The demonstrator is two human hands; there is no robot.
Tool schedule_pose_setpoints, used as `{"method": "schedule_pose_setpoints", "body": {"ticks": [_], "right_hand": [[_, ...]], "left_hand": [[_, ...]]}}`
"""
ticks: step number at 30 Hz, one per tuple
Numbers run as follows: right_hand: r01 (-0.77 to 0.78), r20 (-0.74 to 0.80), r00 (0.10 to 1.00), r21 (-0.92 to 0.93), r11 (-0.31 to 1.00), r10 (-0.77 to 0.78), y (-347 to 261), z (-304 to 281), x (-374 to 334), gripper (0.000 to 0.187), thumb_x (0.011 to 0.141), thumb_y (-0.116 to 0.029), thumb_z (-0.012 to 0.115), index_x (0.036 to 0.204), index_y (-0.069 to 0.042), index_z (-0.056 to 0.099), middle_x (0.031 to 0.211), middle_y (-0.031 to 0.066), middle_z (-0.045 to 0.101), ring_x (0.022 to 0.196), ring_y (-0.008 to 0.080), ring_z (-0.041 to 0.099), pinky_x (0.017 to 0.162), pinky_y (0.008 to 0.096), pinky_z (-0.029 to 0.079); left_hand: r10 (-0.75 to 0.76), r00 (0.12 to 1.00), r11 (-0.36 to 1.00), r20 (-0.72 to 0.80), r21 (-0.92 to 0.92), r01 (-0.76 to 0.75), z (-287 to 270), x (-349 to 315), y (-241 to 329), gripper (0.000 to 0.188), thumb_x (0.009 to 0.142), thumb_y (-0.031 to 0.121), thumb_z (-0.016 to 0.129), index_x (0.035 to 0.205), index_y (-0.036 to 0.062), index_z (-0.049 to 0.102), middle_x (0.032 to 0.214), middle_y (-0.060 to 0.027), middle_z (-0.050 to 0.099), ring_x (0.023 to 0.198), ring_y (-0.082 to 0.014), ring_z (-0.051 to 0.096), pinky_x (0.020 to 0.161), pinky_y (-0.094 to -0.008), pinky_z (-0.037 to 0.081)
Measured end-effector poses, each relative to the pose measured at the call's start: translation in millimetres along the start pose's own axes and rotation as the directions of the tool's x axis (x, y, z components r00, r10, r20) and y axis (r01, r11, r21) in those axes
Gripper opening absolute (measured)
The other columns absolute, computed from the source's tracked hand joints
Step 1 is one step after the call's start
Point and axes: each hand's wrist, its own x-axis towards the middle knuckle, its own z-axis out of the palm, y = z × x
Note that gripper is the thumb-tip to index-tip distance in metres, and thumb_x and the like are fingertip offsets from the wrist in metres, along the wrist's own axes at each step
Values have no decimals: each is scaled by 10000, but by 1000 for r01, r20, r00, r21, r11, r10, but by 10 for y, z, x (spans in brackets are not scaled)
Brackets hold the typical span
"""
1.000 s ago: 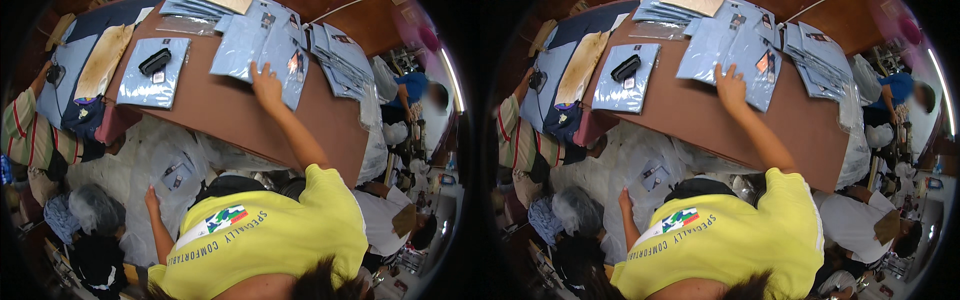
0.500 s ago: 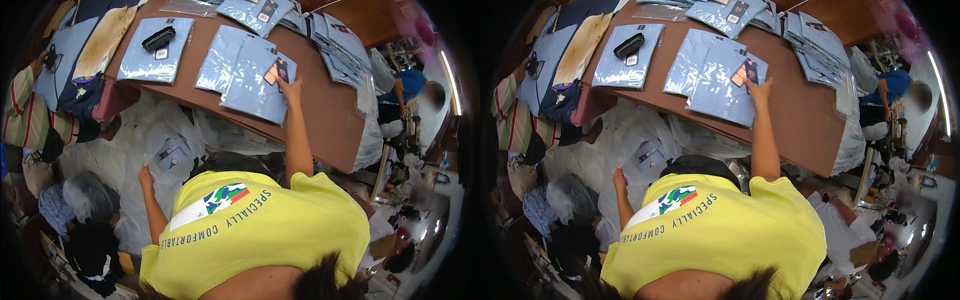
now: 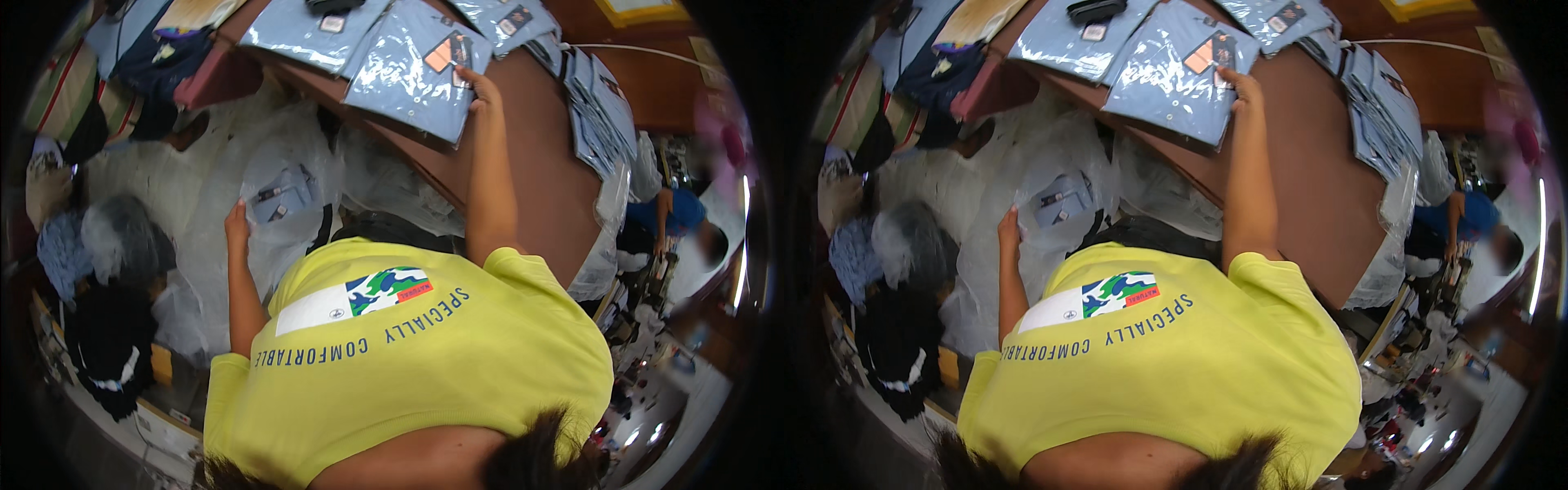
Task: The person reaches for stacks of packaged shirts on a table and places them into a large clear plastic bag on the floor.
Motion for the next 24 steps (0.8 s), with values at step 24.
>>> {"method": "schedule_pose_setpoints", "body": {"ticks": [24], "right_hand": [[681, 447, 727, -374, 629, -521, 1508, 1039, -1777, 541, 723, -141, 682, 1143, 11, 377, 1026, 128, 522, 904, 189, 518, 812, 306, 409]], "left_hand": [[-289, 956, 936, -55, -227, 270, 3, 84, 448, 470, 838, 401, 494, 1032, -23, 558, 815, -74, 580, 730, -154, 523, 642, -263, 402]]}}
